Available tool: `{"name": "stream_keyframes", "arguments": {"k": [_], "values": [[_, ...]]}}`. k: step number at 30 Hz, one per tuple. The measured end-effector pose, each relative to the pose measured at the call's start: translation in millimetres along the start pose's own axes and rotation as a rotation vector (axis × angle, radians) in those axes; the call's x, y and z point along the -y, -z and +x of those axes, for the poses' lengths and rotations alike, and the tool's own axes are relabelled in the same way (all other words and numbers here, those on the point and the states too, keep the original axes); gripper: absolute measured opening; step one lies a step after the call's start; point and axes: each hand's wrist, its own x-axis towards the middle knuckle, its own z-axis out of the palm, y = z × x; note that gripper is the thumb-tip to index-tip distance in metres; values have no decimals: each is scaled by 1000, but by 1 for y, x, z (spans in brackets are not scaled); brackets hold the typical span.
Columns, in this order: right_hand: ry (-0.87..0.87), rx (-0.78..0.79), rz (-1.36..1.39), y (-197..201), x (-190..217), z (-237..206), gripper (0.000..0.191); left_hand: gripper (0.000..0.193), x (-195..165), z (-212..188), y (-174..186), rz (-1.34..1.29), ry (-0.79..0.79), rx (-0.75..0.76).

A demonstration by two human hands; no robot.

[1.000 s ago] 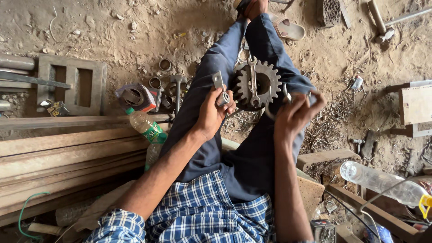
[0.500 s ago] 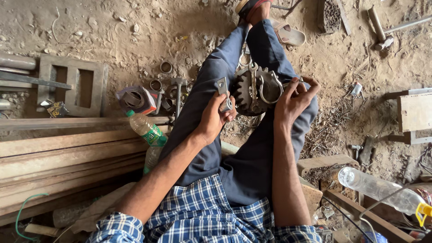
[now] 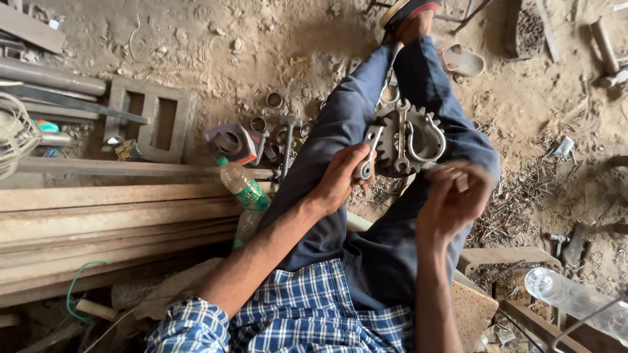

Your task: The person sits on the ground and assembles a mechanical gear assembly. They use a wrench to tighten a bolt on a metal bracket attached to a gear, then insert a small cylindrical metal piece into the assembly and adjust it by hand.

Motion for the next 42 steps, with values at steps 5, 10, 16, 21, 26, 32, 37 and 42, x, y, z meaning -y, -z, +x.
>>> {"name": "stream_keyframes", "arguments": {"k": [5,10,16,21,26,32,37,42], "values": [[-235,45,116,-20,21,-42,14,43,8,6,-2,-5,-133,119],[-302,27,88,-22,22,-42,17,41,9,2,-6,252,33,-46],[-320,62,102,-23,15,-40,19,43,11,0,-3,357,-163,61],[-300,49,73,-23,10,-43,20,39,12,3,-1,500,-264,53],[-321,103,25,-25,9,-43,22,31,10,2,-4,340,-215,50],[-280,314,15,-34,21,-36,34,27,7,-2,3,284,-221,-10],[-151,391,-147,-46,35,-33,57,29,7,-6,6,230,-205,-58],[-151,270,-202,-44,25,-36,52,37,4,-6,8,249,-181,4]]}}
